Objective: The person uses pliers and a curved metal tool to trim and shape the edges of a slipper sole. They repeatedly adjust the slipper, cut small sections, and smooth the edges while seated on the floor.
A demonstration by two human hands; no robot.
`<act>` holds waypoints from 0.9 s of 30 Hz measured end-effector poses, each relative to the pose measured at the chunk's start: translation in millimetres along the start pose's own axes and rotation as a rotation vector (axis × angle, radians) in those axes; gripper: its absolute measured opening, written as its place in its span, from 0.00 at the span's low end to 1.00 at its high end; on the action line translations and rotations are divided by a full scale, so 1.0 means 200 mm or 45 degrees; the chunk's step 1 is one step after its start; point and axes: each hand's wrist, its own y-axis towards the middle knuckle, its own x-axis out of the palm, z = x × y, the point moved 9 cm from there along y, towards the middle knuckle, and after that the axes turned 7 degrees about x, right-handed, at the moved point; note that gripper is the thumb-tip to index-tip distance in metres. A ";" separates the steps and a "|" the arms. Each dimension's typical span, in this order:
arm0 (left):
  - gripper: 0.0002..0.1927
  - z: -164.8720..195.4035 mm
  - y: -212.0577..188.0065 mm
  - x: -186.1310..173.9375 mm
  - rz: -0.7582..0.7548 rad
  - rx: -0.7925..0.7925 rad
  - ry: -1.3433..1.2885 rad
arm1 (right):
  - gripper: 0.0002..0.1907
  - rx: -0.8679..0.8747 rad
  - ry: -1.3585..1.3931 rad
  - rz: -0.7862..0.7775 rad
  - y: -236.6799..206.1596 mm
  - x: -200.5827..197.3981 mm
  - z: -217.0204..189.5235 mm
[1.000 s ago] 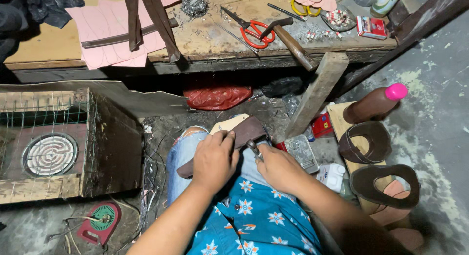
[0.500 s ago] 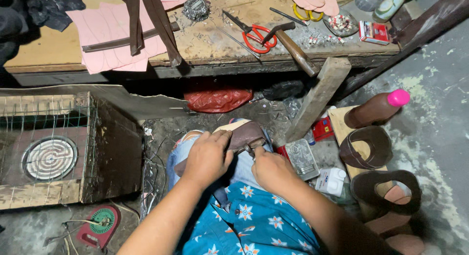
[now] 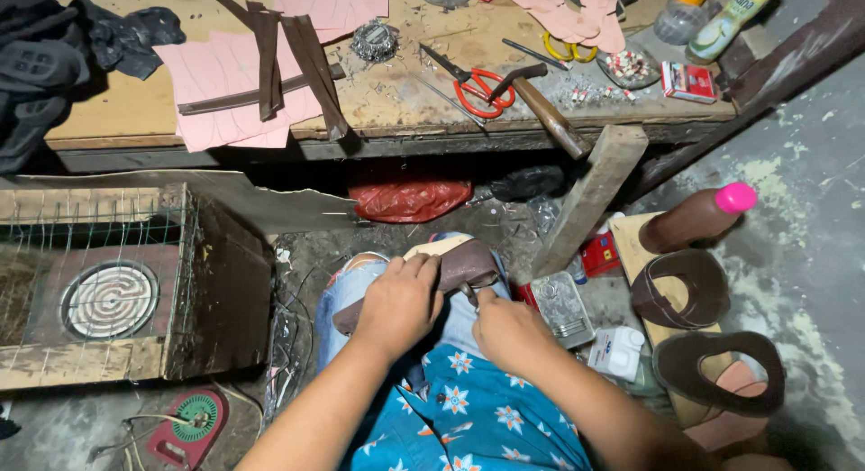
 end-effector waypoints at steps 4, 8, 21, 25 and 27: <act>0.31 -0.11 0.04 0.06 -0.053 0.038 -0.251 | 0.16 0.036 -0.013 -0.058 0.04 -0.01 -0.02; 0.33 -0.19 0.17 0.17 -0.266 -0.008 -0.410 | 0.18 0.008 -0.061 -0.071 0.05 -0.02 -0.04; 0.19 -0.09 0.34 0.10 -0.892 -0.251 0.106 | 0.25 -0.247 0.080 0.123 -0.11 -0.06 -0.07; 0.19 -0.08 0.38 0.15 -0.879 -0.174 0.204 | 0.26 -0.252 0.104 0.146 -0.12 -0.06 -0.05; 0.20 -0.10 0.36 0.14 -0.836 -0.207 0.156 | 0.24 -0.238 0.071 0.119 -0.11 -0.04 -0.04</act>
